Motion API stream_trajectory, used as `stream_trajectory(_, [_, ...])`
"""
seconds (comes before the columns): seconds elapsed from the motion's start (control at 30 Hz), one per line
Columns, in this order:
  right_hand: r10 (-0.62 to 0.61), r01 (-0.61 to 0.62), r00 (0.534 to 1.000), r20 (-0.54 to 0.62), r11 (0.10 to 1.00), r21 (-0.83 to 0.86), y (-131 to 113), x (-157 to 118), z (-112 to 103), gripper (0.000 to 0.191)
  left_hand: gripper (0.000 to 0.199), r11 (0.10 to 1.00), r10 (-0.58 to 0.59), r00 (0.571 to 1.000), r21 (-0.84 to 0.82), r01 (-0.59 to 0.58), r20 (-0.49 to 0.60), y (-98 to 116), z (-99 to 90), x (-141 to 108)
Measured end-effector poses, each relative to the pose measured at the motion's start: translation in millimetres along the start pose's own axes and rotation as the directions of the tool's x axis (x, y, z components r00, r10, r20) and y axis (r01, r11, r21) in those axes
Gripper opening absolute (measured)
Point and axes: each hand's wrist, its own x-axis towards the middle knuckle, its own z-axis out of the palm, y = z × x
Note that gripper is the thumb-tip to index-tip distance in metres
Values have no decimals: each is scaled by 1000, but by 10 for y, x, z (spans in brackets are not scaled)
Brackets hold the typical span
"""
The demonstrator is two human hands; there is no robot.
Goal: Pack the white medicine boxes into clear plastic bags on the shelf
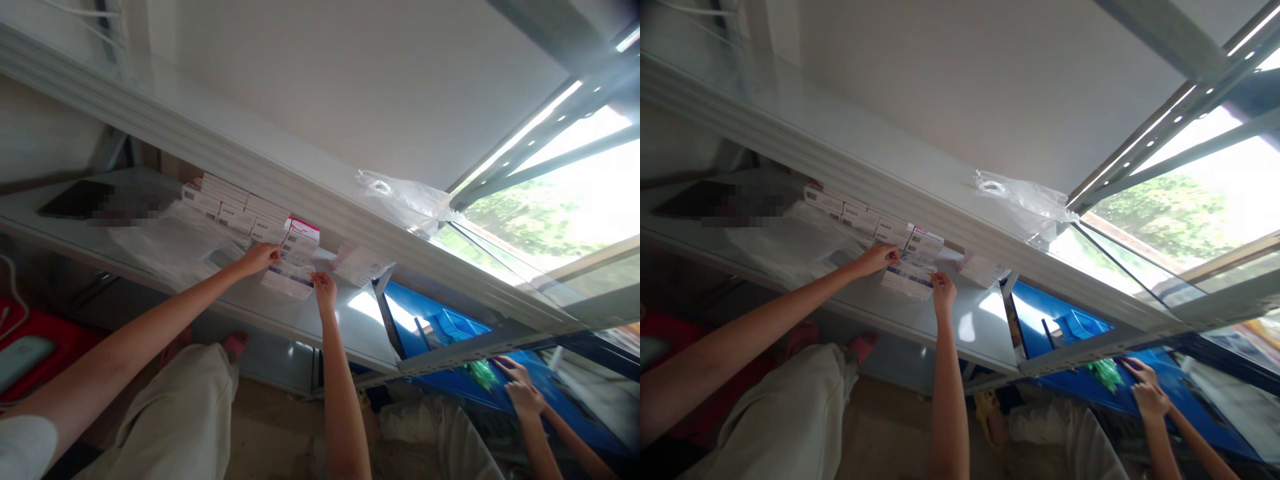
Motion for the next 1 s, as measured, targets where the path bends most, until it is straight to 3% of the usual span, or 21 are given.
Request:
stream_trajectory(0.1, [-4,4,1000,-9,1000,21,19,-1,19,38,7,999,37,998,18,-36,-40,28,-5,30])
stream_trajectory(0.2, [-20,20,1000,0,1000,13,47,-1,40,38,6,995,4,998,-102,-9,-55,14,-10,50])
stream_trajectory(0.3, [-28,28,1000,2,1000,5,78,9,62,39,11,981,-62,998,-184,60,-3,-18,0,46])
stream_trajectory(0.47, [-8,8,1000,-9,1000,23,112,48,100,41,16,985,-70,995,-153,80,75,-62,61,28])
stream_trajectory(0.7, [-7,7,1000,10,1000,19,99,47,97,41,23,875,-131,979,-445,188,158,-62,72,44])
stream_trajectory(0.87, [-2,2,1000,3,1000,-25,47,26,70,40,18,836,-261,963,-485,257,60,-67,89,33])
stream_trajectory(1.0, [86,-98,992,-95,987,-128,54,20,-29,38,14,804,-301,953,-528,273,34,-186,97,2])
